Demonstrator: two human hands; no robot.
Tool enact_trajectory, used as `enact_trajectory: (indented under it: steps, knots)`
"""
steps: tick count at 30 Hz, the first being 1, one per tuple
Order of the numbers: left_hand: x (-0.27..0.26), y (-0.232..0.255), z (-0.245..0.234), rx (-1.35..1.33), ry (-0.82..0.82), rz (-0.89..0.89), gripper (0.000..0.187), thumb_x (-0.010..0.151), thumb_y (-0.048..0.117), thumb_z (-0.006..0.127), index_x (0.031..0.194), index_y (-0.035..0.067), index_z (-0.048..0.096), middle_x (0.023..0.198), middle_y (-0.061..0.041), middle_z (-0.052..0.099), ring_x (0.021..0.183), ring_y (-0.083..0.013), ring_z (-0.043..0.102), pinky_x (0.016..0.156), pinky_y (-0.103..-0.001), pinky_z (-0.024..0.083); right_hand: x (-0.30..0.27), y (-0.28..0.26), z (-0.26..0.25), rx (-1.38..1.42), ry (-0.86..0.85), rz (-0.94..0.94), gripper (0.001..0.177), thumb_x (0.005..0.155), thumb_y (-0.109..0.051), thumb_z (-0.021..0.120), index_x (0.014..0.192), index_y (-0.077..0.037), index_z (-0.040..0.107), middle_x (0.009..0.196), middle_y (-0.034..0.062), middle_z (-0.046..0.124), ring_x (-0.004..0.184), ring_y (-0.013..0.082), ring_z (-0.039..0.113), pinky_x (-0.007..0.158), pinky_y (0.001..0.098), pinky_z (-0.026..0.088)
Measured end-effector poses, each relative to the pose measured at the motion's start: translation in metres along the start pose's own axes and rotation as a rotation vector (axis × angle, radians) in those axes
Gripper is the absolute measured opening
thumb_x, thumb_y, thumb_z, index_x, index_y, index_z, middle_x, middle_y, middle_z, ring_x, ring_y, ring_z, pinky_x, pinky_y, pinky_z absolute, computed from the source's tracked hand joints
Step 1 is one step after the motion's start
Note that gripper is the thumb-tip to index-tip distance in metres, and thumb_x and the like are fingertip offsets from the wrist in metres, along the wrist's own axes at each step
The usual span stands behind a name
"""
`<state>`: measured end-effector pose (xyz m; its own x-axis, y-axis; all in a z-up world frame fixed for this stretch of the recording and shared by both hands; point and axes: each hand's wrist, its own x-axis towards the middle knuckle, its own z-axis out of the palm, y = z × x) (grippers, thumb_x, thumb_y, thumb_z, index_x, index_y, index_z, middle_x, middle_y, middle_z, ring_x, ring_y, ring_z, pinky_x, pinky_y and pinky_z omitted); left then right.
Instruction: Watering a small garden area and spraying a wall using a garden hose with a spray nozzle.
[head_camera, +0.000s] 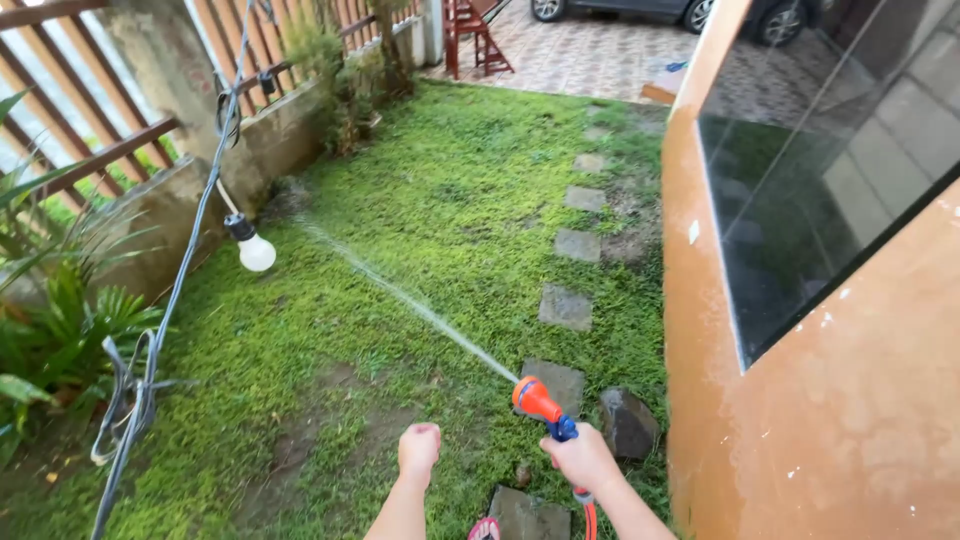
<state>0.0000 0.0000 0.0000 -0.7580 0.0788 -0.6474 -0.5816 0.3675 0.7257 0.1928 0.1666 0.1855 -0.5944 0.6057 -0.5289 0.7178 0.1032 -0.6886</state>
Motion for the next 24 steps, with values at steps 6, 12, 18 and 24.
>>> enact_trajectory:
  steps: [6, 12, 18, 24]
  knots:
    - [0.029, 0.104, 0.043, -0.121, -0.037, 0.238, 0.034, 0.081, 0.007, 0.045, 0.106, 0.008, 0.068, 0.088, -0.008, 0.069, 0.065, -0.0188, 0.063, 0.061, -0.029, 0.051, -0.007, -0.007, 0.002, -0.014, -0.049, 0.084, 0.02, 0.087, -0.019, 0.067, 0.07, -0.012, 0.057, 0.06, 0.003, 0.06, 0.052, 0.0153, 0.051, 0.061, 0.0293, 0.042]
    - [0.051, 0.146, 0.069, 0.23, 0.019, 0.383, 0.021, 0.082, 0.015, 0.053, 0.094, 0.016, 0.07, 0.095, -0.007, 0.072, 0.09, -0.0263, 0.067, 0.085, -0.036, 0.049, -0.02, -0.011, -0.009, 0.04, -0.095, 0.148, 0.021, 0.088, -0.017, 0.067, 0.072, -0.012, 0.054, 0.058, 0.0025, 0.051, 0.05, 0.0147, 0.043, 0.058, 0.0283, 0.036]
    - [0.033, 0.136, 0.072, 0.169, 0.012, 0.245, 0.018, 0.088, 0.017, 0.06, 0.104, 0.011, 0.063, 0.098, -0.011, 0.068, 0.085, -0.0256, 0.063, 0.074, -0.04, 0.05, -0.024, -0.001, -0.017, 0.068, -0.09, 0.183, 0.021, 0.088, -0.014, 0.064, 0.073, -0.013, 0.049, 0.059, 0.0023, 0.046, 0.05, 0.0142, 0.04, 0.056, 0.0282, 0.035]
    - [0.007, 0.105, 0.064, 0.104, -0.164, 0.156, 0.023, 0.089, -0.004, 0.05, 0.099, 0.004, 0.069, 0.096, -0.011, 0.071, 0.083, -0.0196, 0.065, 0.07, -0.03, 0.051, -0.003, 0.057, -0.019, 0.011, -0.017, 0.331, 0.012, 0.08, -0.014, 0.069, 0.075, -0.012, 0.058, 0.061, 0.003, 0.054, 0.053, 0.0136, 0.052, 0.052, 0.026, 0.043]
